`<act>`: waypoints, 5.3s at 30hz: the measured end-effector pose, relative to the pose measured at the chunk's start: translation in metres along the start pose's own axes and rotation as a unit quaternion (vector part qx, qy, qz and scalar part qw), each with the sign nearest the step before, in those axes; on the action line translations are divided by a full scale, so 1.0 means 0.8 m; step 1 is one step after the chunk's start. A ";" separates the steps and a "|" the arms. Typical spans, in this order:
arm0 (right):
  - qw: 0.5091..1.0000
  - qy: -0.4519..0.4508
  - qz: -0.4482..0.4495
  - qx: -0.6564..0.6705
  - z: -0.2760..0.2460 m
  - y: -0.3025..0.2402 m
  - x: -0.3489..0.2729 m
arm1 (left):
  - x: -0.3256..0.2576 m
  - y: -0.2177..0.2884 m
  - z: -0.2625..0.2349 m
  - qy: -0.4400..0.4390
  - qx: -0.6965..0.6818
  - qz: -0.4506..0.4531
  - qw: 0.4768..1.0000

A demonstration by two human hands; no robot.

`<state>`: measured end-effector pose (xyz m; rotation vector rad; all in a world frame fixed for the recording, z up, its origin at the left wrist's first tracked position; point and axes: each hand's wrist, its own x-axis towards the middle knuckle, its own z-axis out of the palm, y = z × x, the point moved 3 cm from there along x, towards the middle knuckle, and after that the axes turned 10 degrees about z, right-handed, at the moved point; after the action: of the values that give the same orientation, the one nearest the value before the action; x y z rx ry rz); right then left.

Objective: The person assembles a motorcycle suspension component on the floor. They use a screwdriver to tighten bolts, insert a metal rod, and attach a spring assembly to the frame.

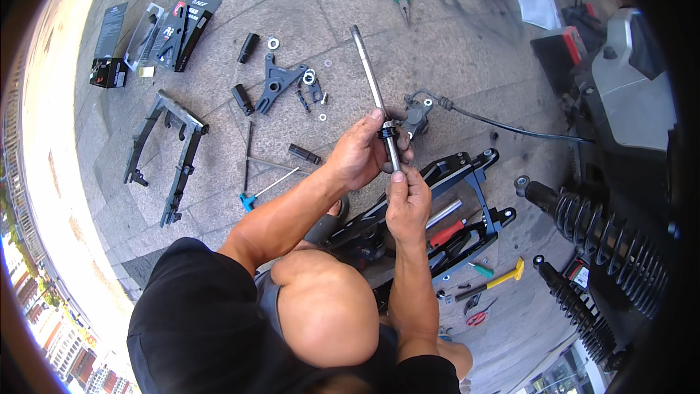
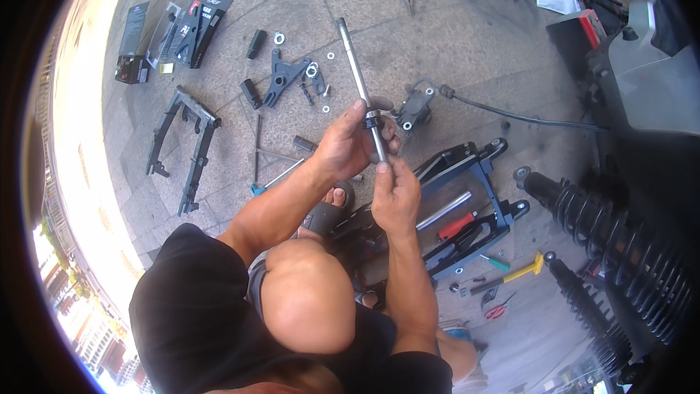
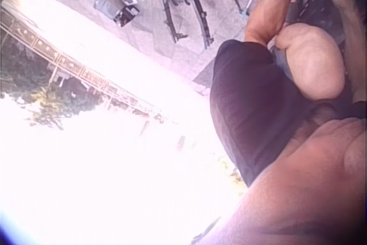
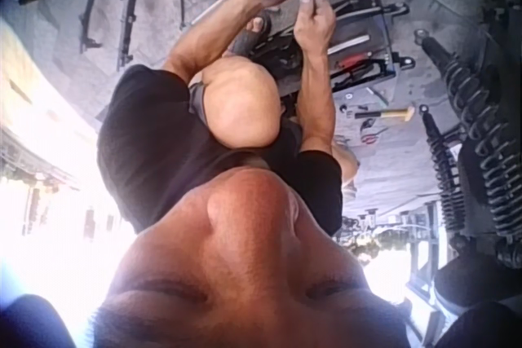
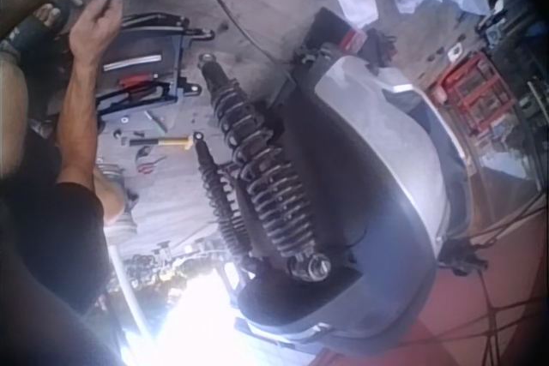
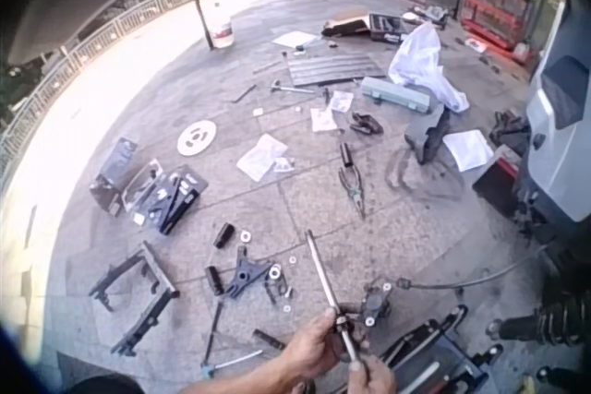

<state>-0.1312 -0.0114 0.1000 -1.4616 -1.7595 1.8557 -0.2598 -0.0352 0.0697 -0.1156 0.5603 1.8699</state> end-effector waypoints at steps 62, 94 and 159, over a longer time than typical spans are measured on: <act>0.996 0.073 0.018 -0.048 -0.081 0.030 0.038 | 0.037 -0.051 0.024 -0.323 0.707 0.098 0.621; 0.937 0.275 0.120 0.181 -0.260 0.150 0.109 | 0.190 -0.224 0.025 -0.109 0.401 -0.149 0.897; 0.908 0.082 0.244 0.330 -0.284 0.169 0.137 | 0.182 -0.222 0.026 -0.084 0.378 -0.177 0.905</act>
<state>0.0452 0.1766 -0.0247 -1.7611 -0.5882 2.1546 -0.1486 0.1455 -0.0193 0.4286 1.0287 1.1954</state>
